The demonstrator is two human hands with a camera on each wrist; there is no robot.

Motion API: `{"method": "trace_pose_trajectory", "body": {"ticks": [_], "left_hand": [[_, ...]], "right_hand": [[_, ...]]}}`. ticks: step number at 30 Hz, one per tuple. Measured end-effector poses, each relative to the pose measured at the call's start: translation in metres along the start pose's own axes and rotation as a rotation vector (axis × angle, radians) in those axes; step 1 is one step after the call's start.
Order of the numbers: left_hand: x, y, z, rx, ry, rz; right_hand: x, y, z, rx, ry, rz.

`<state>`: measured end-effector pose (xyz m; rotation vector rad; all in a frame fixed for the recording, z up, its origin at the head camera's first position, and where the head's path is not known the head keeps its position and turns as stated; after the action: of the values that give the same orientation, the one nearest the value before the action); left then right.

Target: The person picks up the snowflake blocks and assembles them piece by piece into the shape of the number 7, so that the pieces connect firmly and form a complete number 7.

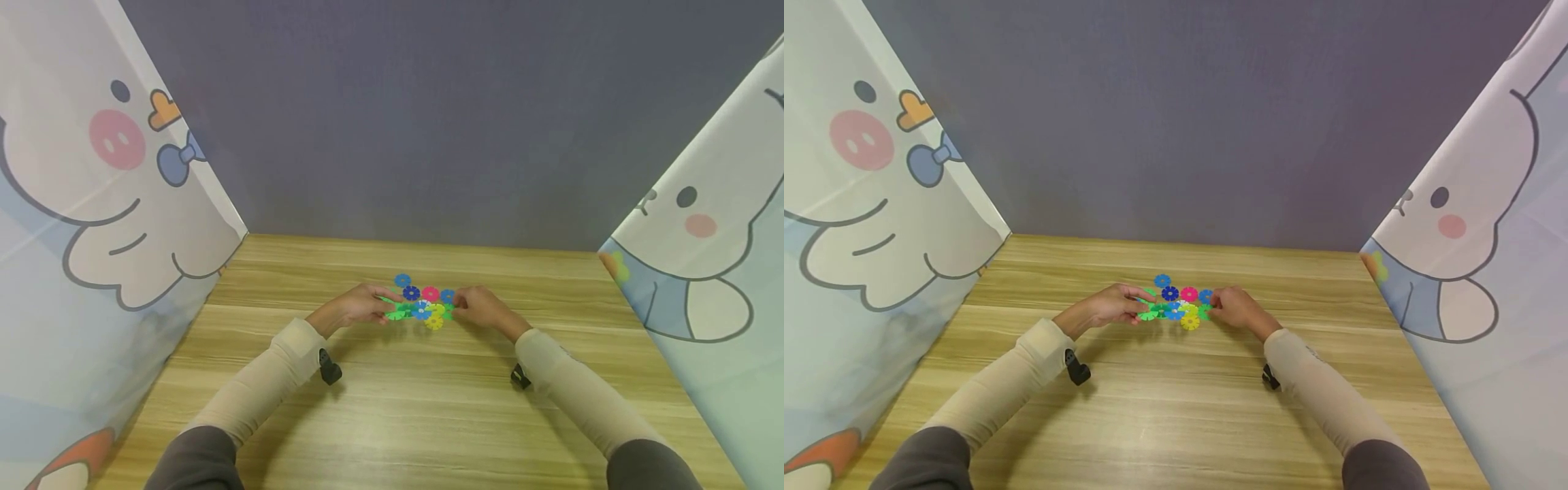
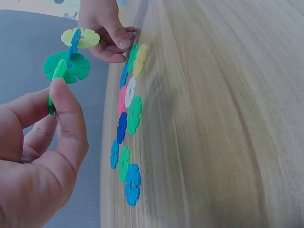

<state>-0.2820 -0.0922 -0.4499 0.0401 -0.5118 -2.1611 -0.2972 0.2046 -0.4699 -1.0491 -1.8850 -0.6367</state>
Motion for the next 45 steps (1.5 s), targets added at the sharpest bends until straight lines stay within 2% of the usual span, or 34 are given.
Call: {"method": "trace_pose_trajectory", "body": {"ticks": [7, 10, 18, 22, 31, 38, 45], "left_hand": [[0.001, 0.001, -0.001, -0.009, -0.002, -0.001], [0.001, 0.001, -0.001, -0.010, 0.002, -0.006], [0.000, 0.000, -0.001, -0.010, 0.003, -0.018], [0.001, 0.001, -0.001, -0.014, 0.007, -0.018], [0.001, -0.002, -0.005, -0.007, 0.020, 0.000], [0.001, -0.002, -0.005, -0.011, 0.021, 0.007], [0.001, -0.002, -0.005, -0.009, 0.025, 0.011]], "right_hand": [[-0.007, -0.001, 0.002, 0.040, 0.057, 0.051], [-0.008, -0.002, 0.002, 0.011, 0.055, 0.041], [-0.009, -0.007, 0.004, -0.091, -0.024, -0.016], [-0.009, -0.008, 0.006, -0.108, -0.056, -0.016], [-0.005, -0.002, 0.006, -0.054, -0.133, 0.012], [0.001, 0.004, 0.004, -0.014, -0.153, 0.043], [0.007, 0.012, 0.000, -0.044, -0.328, 0.008]]}}
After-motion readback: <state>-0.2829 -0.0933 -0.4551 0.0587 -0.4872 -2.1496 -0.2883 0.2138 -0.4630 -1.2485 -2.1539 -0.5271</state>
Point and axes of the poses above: each hand's wrist, its own y-axis away from the middle knuckle, its own x-axis out of the back of the hand, z = x × y, the point moved 2 cm from there along -y, towards the middle knuckle, and after that the axes turned 5 degrees about -y, right-handed, at the moved point
